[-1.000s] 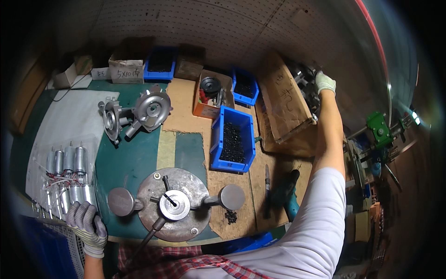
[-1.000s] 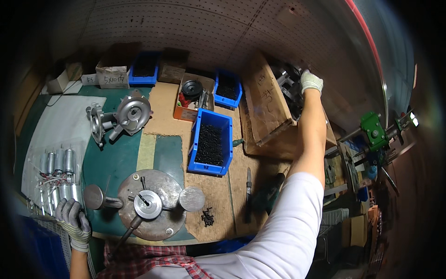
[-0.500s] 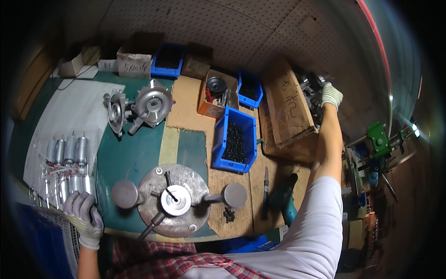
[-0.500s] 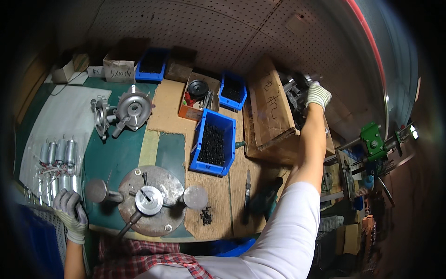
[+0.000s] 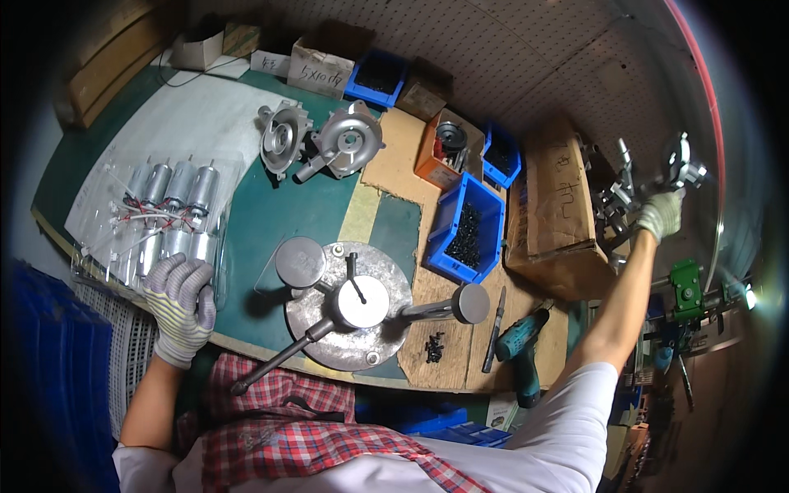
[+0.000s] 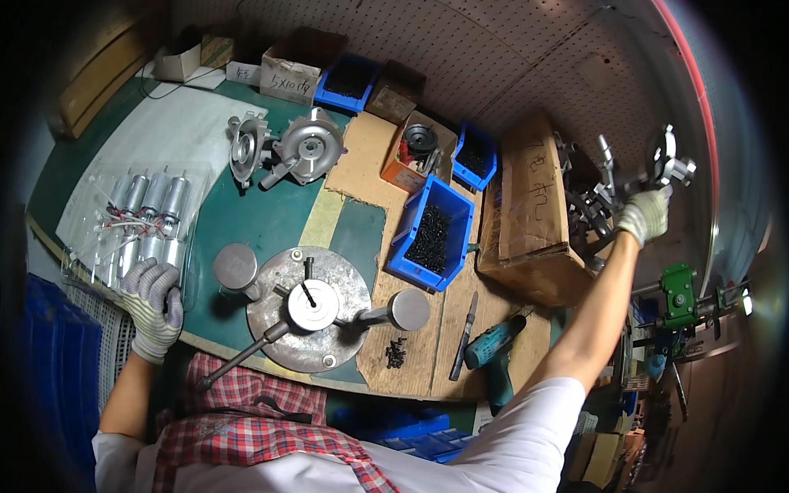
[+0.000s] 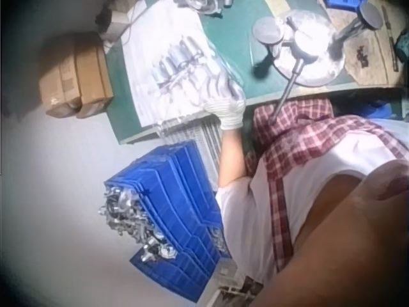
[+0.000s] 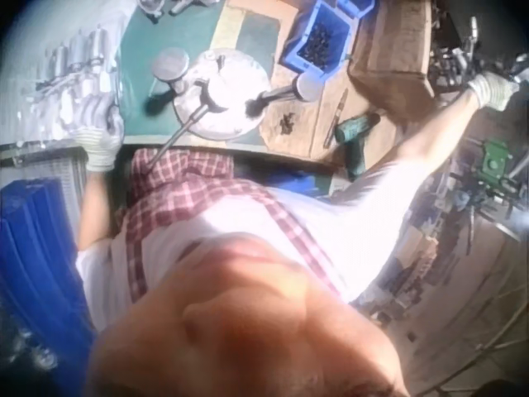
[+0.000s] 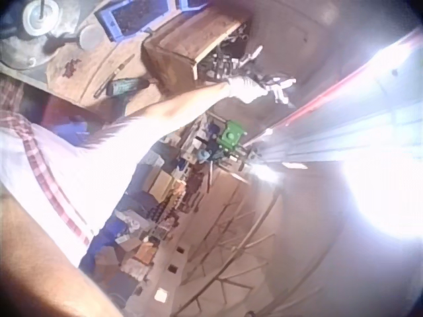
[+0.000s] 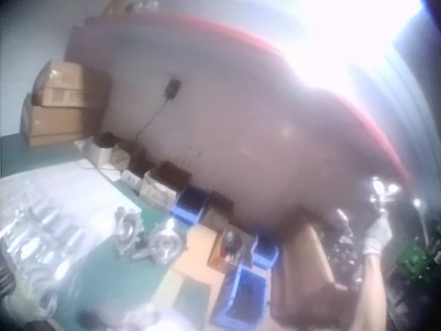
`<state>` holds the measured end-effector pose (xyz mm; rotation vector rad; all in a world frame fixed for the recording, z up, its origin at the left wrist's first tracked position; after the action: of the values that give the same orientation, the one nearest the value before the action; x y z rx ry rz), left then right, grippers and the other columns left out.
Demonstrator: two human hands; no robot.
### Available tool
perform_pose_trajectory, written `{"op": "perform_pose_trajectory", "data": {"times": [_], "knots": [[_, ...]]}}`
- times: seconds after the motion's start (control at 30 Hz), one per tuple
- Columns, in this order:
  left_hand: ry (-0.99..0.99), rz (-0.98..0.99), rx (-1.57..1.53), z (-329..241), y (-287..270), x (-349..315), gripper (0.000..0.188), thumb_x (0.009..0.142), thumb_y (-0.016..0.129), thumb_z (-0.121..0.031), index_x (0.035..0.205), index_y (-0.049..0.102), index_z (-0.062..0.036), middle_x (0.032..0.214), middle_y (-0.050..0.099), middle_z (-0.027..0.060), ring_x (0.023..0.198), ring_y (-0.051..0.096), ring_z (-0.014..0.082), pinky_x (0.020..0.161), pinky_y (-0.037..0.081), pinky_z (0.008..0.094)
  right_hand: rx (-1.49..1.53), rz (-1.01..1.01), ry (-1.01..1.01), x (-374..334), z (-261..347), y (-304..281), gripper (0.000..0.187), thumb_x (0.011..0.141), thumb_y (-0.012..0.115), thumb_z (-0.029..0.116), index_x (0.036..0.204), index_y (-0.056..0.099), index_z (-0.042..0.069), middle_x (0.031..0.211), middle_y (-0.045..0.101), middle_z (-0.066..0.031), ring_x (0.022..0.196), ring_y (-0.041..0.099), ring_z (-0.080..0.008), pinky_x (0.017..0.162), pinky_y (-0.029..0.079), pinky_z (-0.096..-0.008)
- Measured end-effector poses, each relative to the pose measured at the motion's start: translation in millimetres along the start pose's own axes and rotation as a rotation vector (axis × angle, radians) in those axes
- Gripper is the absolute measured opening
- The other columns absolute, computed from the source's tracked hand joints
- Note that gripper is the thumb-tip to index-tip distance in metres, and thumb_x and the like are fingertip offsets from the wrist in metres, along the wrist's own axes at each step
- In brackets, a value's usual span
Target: The person assembles a metal housing with a cylindrical motor using a cordless drill and a bench vise. They insert screws, tighten them with the drill, and secure the assembly in the vise to check fit. The process repeats for multiple units, with finished assemblies placed on the workbench.
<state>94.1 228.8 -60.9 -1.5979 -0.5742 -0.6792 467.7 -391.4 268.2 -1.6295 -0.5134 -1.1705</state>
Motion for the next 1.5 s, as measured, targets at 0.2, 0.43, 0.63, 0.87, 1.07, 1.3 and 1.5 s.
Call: {"op": "perform_pose_trajectory", "data": {"times": [0.2, 0.43, 0.63, 0.87, 1.07, 1.3, 1.5], "knots": [[0.041, -0.067, -0.044, -1, -5, 3, 0.032, 0.078, 0.066, -0.013, 0.110, 0.063, -0.0121, 0.105, 0.065, 0.0060, 0.101, 0.060, 0.0321, 0.089, 0.049, 0.0476, 0.210, -0.045, -0.522, -1, 120, -113, 0.031, 0.086, 0.068, 0.027, 0.109, 0.060, 0.008, 0.093, 0.072, -0.0198, 0.086, 0.069, -0.0393, 0.073, 0.054, -0.0499], [0.033, -0.145, -0.112, 2, -1, 5, 0.021, 0.080, 0.066, -0.015, 0.101, 0.068, -0.0135, 0.100, 0.067, 0.0033, 0.099, 0.061, 0.0293, 0.090, 0.048, 0.0456, 0.606, 0.001, -1.067, -169, 267, -160, 0.019, 0.072, 0.071, 0.017, 0.088, 0.068, 0.008, 0.074, 0.065, -0.0154, 0.070, 0.066, -0.0333, 0.065, 0.055, -0.0410], [-0.024, -0.173, -0.108, 11, -7, -6, 0.024, 0.080, 0.066, -0.016, 0.104, 0.068, -0.0154, 0.102, 0.067, 0.0018, 0.104, 0.059, 0.0279, 0.093, 0.045, 0.0453, 0.817, 0.058, -1.505, -315, 344, -177, 0.030, 0.087, 0.067, 0.029, 0.111, 0.063, 0.013, 0.094, 0.070, -0.0126, 0.087, 0.070, -0.0307, 0.076, 0.054, -0.0445], [-0.024, -0.215, -0.139, 13, -4, -14, 0.028, 0.082, 0.066, -0.015, 0.110, 0.066, -0.0164, 0.105, 0.066, 0.0013, 0.107, 0.059, 0.0277, 0.095, 0.043, 0.0445, 0.375, 0.299, -1.631, -294, 328, -148, 0.045, 0.090, 0.065, 0.012, 0.133, 0.053, 0.017, 0.097, 0.069, -0.0138, 0.088, 0.068, -0.0320, 0.077, 0.054, -0.0441], [-0.004, -0.275, -0.170, 15, -9, -10, 0.029, 0.080, 0.067, -0.020, 0.109, 0.066, -0.0177, 0.107, 0.065, -0.0011, 0.107, 0.056, 0.0238, 0.094, 0.045, 0.0429, 1.173, 1.317, -0.585, -242, 309, -148, 0.035, 0.091, 0.072, 0.021, 0.123, 0.062, 0.009, 0.109, 0.071, -0.0109, 0.099, 0.068, -0.0242, 0.086, 0.056, -0.0327], [-0.201, -0.480, -0.111, 72, -44, -7, 0.030, 0.084, 0.068, -0.021, 0.113, 0.064, -0.0117, 0.111, 0.063, 0.0090, 0.099, 0.059, 0.0269, 0.093, 0.045, 0.0427, 1.347, 1.035, -0.543, -256, 268, -313, 0.043, 0.096, 0.070, 0.022, 0.131, 0.056, 0.001, 0.108, 0.070, -0.0062, 0.085, 0.065, -0.0090, 0.073, 0.054, -0.0234], [-0.628, 0.399, 0.138, 203, -37, 56, 0.035, 0.099, 0.057, -0.036, 0.126, 0.062, -0.0145, 0.130, 0.063, 0.0122, 0.116, 0.063, 0.0296, 0.101, 0.049, 0.0416, 1.477, 1.459, -0.245, -396, 171, -410, 0.057, 0.087, 0.078, 0.017, 0.137, 0.055, 0.004, 0.090, 0.069, -0.0001, 0.081, 0.065, -0.0074, 0.069, 0.051, -0.0220]]}}
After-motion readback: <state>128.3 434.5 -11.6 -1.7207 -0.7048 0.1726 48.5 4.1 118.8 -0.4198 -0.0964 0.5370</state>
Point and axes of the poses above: each hand's wrist, its own x-axis towards the middle knuckle, its own y-axis out of the palm, z = x × y, the point moved 4 cm from there along x, towards the middle knuckle
